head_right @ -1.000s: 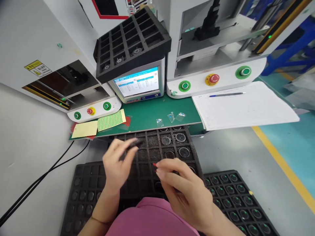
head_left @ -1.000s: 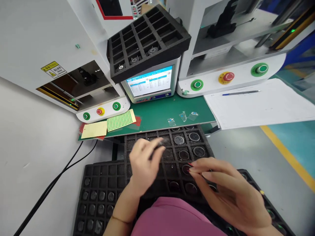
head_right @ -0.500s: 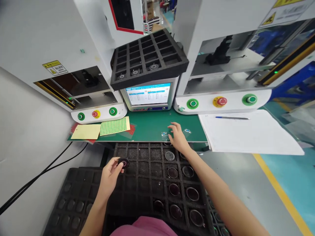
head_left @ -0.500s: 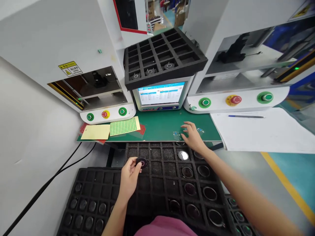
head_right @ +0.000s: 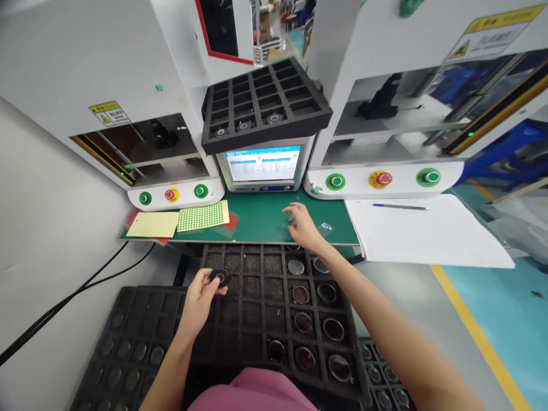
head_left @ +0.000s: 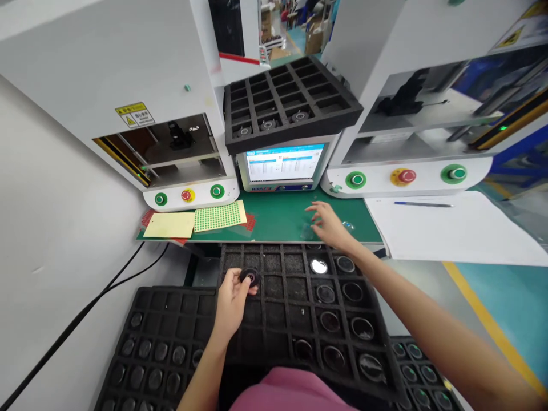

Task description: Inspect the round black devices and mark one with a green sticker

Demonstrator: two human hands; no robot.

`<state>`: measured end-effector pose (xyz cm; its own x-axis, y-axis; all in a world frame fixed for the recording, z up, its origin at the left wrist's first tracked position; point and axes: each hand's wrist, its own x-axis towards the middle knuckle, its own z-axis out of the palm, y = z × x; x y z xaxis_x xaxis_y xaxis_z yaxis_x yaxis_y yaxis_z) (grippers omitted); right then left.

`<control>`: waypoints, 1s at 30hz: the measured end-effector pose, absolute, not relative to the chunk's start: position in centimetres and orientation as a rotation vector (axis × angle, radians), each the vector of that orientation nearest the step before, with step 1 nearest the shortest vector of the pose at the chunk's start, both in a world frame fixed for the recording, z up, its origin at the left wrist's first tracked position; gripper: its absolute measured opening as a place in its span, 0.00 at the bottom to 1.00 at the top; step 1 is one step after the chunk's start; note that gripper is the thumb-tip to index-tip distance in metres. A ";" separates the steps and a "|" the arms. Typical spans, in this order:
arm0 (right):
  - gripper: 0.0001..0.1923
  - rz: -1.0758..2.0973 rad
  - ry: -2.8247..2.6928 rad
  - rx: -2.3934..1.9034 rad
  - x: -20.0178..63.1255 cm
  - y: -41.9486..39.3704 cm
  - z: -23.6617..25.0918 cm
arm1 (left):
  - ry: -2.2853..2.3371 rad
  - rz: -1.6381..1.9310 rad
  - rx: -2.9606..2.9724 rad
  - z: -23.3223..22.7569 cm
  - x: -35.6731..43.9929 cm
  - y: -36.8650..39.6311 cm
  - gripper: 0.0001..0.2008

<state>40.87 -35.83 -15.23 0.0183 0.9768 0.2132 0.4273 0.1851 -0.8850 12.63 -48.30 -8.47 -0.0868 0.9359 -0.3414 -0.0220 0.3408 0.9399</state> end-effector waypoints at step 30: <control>0.22 1.015 -0.515 -1.098 32.0 -57.8 -15.5 | 0.946 0.848 0.649 -15.6 21.2 -55.7 0.28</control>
<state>31.98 -57.82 -15.53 0.4766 0.8702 -0.1247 -0.4131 0.0966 -0.9056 21.16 -55.74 -15.64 0.3214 0.8465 -0.4244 -0.3298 0.5202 0.7878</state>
